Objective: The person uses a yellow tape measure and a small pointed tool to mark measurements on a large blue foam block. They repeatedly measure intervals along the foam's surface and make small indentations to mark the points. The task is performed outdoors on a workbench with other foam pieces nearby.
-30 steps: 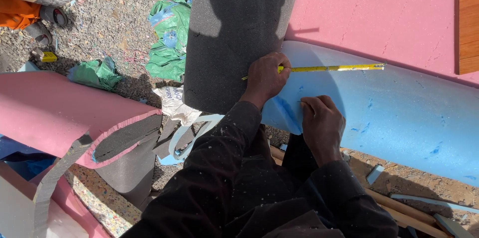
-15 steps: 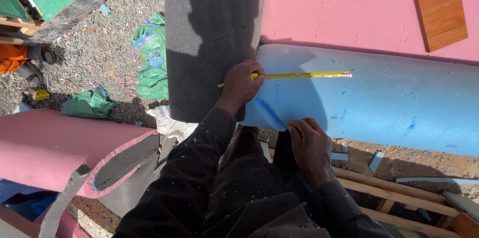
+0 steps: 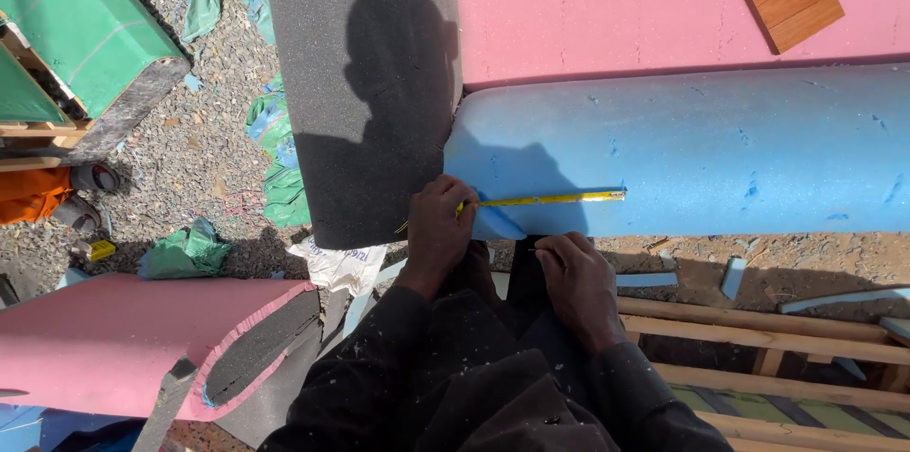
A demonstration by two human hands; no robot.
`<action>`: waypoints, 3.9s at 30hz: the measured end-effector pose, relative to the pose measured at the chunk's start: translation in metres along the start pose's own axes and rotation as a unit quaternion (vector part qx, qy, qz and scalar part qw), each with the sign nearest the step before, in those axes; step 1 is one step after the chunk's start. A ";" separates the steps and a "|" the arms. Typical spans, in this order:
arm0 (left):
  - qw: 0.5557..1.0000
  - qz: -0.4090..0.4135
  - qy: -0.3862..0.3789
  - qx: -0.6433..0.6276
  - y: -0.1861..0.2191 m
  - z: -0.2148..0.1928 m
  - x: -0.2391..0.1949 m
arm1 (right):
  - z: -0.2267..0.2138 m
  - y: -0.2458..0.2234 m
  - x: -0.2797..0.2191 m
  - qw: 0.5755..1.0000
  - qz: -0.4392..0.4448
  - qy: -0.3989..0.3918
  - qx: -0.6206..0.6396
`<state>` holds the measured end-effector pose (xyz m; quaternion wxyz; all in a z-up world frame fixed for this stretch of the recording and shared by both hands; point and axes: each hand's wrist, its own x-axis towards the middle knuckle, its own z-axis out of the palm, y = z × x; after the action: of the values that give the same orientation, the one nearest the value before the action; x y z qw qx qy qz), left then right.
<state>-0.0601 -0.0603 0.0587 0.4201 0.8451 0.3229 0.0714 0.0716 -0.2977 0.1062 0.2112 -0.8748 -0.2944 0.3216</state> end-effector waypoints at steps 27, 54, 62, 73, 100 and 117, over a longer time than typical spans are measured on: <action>0.982 -0.120 0.025 -0.142 -0.046 0.025 0.010 | 0.032 -0.050 0.068 0.985 -0.077 0.120 0.098; 0.965 -0.189 -0.014 -0.180 -0.035 0.011 0.025 | 0.038 -0.035 0.061 0.994 -0.091 0.061 -0.015; 0.955 -0.211 -0.014 -0.206 -0.036 0.004 0.026 | 0.019 -0.043 0.062 0.995 -0.076 0.060 0.000; 0.946 -0.261 -0.034 -0.189 -0.025 0.000 0.041 | 0.013 -0.038 0.089 0.996 -0.047 0.058 0.040; 0.985 -0.125 -0.116 0.008 -0.058 0.087 0.229 | -0.054 0.076 0.215 0.951 0.089 0.242 -0.170; 0.959 -0.165 -0.227 0.043 -0.095 0.105 0.255 | -0.049 0.090 0.208 0.943 0.081 0.239 -0.215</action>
<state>0.1340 0.0658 -0.1179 0.4516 0.7911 0.3570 -0.2067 0.2679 -0.2376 -0.0005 0.0555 -0.9714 -0.2258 0.0479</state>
